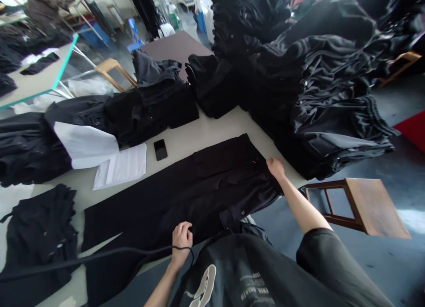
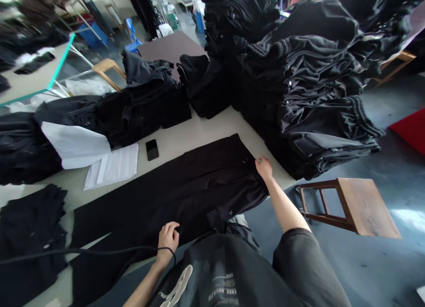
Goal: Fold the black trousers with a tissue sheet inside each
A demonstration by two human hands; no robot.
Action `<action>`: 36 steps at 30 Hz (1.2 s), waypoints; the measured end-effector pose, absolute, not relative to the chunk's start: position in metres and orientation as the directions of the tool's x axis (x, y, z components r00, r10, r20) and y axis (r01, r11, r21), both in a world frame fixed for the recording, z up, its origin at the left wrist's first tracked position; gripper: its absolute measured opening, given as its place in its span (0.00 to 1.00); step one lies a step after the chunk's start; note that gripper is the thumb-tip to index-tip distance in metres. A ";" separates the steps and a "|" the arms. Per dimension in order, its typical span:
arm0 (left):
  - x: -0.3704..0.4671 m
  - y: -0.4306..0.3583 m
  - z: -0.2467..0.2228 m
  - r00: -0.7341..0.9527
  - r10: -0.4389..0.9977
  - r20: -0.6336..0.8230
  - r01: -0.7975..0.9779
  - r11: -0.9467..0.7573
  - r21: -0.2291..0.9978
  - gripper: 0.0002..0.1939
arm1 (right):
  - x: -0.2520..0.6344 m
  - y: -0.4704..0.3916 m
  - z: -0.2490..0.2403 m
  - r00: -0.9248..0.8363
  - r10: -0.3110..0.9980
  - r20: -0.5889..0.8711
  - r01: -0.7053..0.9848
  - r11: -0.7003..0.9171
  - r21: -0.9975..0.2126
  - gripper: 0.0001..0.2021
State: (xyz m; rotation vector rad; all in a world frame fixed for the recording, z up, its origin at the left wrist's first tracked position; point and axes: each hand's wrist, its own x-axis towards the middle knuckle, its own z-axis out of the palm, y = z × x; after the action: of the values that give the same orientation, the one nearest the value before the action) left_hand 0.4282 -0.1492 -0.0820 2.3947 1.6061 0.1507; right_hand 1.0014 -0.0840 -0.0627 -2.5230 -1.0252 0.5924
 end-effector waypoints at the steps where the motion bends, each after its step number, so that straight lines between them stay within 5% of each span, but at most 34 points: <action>1: 0.426 -0.159 -0.085 0.453 0.890 -0.049 0.855 -0.418 0.308 0.17 | 1.006 -0.082 -0.067 0.672 0.683 -0.286 0.539 -0.716 -0.444 0.19; 6: 0.417 -0.194 -0.106 0.589 0.798 -0.128 0.791 -0.538 0.290 0.21 | 1.006 -0.067 -0.083 0.646 0.675 -0.358 0.523 -0.732 -0.436 0.18; 16: 0.413 -0.202 -0.112 0.480 0.861 -0.168 0.877 -0.469 0.106 0.28 | 1.008 -0.066 -0.079 0.666 0.656 -0.355 0.496 -0.746 -0.445 0.18; 24: 0.403 -0.206 -0.110 0.530 0.825 -0.196 0.840 -0.479 0.255 0.23 | 1.013 -0.161 -0.081 0.640 0.591 -0.492 0.448 -0.807 -0.386 0.23; 31: 0.382 -0.205 -0.096 0.267 0.954 -0.134 0.937 -0.224 0.268 0.22 | 1.000 -0.237 -0.080 0.547 0.388 -0.742 0.001 -0.887 -0.463 0.24; 36: 0.342 -0.189 -0.092 0.000 0.999 -0.053 0.960 0.015 0.281 0.21 | 0.986 -0.233 -0.043 0.535 0.503 -0.679 -0.210 -0.699 -0.683 0.29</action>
State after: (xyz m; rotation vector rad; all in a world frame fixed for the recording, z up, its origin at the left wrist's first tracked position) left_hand 0.3423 -0.1895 -0.0916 2.0380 2.0539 0.2392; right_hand 0.9857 -0.2326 -0.0433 -2.0227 -0.2365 1.2107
